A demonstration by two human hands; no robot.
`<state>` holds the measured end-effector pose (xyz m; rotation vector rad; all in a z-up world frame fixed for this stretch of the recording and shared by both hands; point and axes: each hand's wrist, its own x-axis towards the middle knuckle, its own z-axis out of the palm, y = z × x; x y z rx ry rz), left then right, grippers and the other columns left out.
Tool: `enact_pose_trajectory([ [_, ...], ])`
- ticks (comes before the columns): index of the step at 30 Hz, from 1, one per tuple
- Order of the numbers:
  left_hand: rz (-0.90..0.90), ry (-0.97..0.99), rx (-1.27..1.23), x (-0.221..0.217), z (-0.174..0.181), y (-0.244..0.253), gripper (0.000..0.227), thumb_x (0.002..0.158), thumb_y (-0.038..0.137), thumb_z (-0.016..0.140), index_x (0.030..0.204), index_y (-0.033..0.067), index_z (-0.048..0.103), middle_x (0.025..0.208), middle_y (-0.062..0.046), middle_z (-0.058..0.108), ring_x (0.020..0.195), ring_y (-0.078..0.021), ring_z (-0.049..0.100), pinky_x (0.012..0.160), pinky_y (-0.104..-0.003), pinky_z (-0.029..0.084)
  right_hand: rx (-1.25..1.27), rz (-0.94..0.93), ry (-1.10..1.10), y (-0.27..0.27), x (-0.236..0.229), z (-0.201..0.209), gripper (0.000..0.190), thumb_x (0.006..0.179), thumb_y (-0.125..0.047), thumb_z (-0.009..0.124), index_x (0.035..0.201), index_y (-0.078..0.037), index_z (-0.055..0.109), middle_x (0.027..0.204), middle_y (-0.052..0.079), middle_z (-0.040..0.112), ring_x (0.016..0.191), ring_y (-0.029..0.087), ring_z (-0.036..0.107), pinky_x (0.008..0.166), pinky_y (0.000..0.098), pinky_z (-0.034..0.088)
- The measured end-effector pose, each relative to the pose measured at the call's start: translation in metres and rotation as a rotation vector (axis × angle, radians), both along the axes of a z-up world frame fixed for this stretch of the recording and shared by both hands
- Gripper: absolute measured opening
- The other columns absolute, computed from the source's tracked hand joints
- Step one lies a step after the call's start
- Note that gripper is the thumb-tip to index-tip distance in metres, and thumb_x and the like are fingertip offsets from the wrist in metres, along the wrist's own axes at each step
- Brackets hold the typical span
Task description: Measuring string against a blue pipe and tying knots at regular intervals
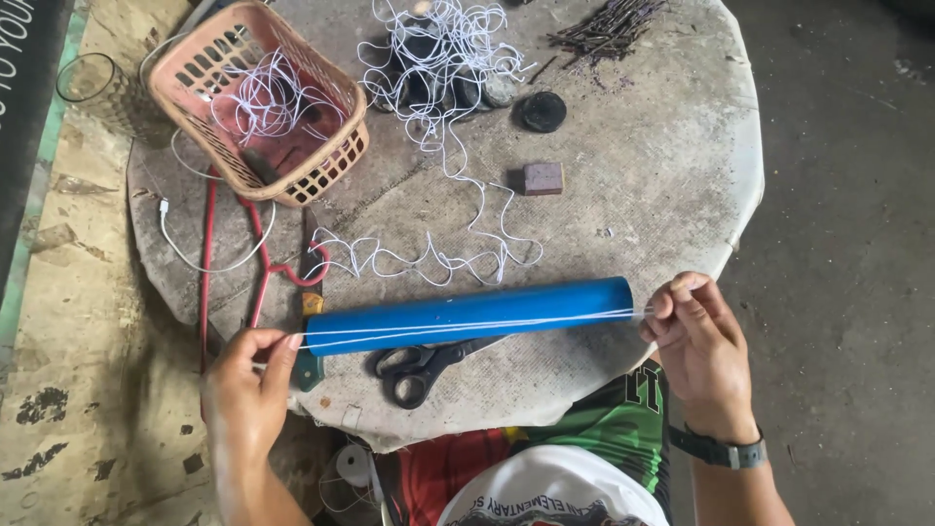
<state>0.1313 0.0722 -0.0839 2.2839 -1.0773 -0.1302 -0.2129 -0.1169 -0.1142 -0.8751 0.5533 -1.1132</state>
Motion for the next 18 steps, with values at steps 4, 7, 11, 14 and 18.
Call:
enact_pose_trajectory([
  [4, -0.002, -0.093, -0.157, -0.005, 0.018, 0.014, 0.014, 0.083, 0.019, 0.061, 0.086, 0.0053, 0.060, 0.072, -0.005, 0.061, 0.059, -0.0145, 0.055, 0.048, -0.026, 0.040, -0.382, -0.085, 0.602, 0.012, 0.003, 0.035, 0.017, 0.094, -0.013, 0.035, 0.094, -0.005, 0.050, 0.066, 0.001, 0.042, 0.062, 0.011, 0.046, 0.061, 0.0239, 0.046],
  [7, -0.036, -0.286, -0.279, -0.007, 0.037, 0.023, 0.012, 0.088, 0.010, 0.065, 0.089, 0.0003, 0.059, 0.081, -0.010, 0.061, 0.065, -0.0196, 0.055, 0.054, -0.030, 0.041, -0.946, -0.084, 0.922, 0.012, 0.001, 0.042, 0.018, 0.087, 0.005, 0.039, 0.095, -0.004, 0.053, 0.064, 0.001, 0.048, 0.057, 0.010, 0.050, 0.052, 0.0205, 0.046],
  [11, -0.006, -0.474, -0.371, -0.008, 0.052, 0.036, 0.018, 0.099, 0.011, 0.063, 0.088, -0.0024, 0.058, 0.083, -0.011, 0.058, 0.070, -0.0217, 0.051, 0.060, -0.032, 0.037, -1.146, 0.002, 1.026, 0.018, 0.008, 0.056, 0.016, 0.075, -0.003, 0.060, 0.091, -0.005, 0.058, 0.077, 0.005, 0.052, 0.055, 0.011, 0.053, 0.049, 0.0214, 0.050],
  [14, 0.014, -0.436, -0.398, -0.023, 0.069, 0.041, 0.016, 0.102, 0.006, 0.062, 0.092, -0.0053, 0.056, 0.087, -0.013, 0.056, 0.070, -0.0205, 0.047, 0.062, -0.030, 0.035, -1.251, -0.033, 1.060, 0.020, 0.011, 0.056, 0.018, 0.072, -0.005, 0.064, 0.090, -0.005, 0.058, 0.075, 0.004, 0.050, 0.054, 0.011, 0.051, 0.050, 0.0223, 0.050],
  [18, -0.090, -0.273, -0.484, -0.021, 0.072, 0.050, 0.009, 0.097, -0.002, 0.052, 0.095, -0.0076, 0.045, 0.090, -0.018, 0.049, 0.079, -0.0233, 0.046, 0.064, -0.028, 0.033, -1.128, -0.071, 1.051, 0.023, 0.013, 0.056, 0.015, 0.077, -0.007, 0.059, 0.092, -0.006, 0.060, 0.073, 0.003, 0.052, 0.053, 0.012, 0.051, 0.049, 0.0241, 0.046],
])
